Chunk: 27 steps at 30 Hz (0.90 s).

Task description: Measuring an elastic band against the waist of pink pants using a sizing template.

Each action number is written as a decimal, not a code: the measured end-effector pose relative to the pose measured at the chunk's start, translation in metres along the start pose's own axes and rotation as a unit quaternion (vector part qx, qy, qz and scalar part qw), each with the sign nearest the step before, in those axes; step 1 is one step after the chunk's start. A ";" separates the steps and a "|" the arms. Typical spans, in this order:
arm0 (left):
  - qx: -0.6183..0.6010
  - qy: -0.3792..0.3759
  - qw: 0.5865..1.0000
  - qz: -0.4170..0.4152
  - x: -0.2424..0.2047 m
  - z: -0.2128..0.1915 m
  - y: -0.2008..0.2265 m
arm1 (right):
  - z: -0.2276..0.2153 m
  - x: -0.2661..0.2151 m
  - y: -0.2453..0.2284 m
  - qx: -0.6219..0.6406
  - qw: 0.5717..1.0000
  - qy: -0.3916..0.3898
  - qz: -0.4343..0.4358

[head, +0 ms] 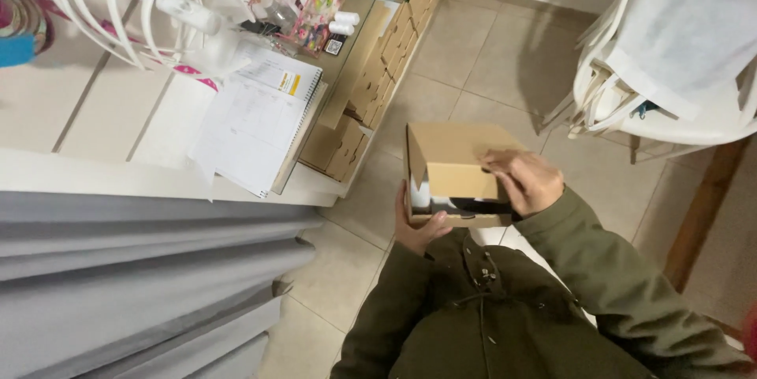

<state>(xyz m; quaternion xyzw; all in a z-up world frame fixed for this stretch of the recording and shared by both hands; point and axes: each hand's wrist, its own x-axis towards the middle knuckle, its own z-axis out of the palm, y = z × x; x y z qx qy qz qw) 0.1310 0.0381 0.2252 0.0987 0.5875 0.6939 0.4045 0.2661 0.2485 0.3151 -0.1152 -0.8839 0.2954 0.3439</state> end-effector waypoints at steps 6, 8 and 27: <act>0.004 -0.024 0.999 -0.026 -0.007 0.015 0.018 | -0.012 0.014 -0.004 -0.049 0.998 0.035 -0.031; 0.006 -0.023 0.999 -0.024 -0.004 0.011 0.009 | -0.016 0.015 -0.007 -0.050 0.998 0.036 -0.031; -0.008 -0.476 0.880 0.005 0.043 0.095 -0.074 | -0.273 -0.074 0.044 -0.171 0.913 0.215 0.301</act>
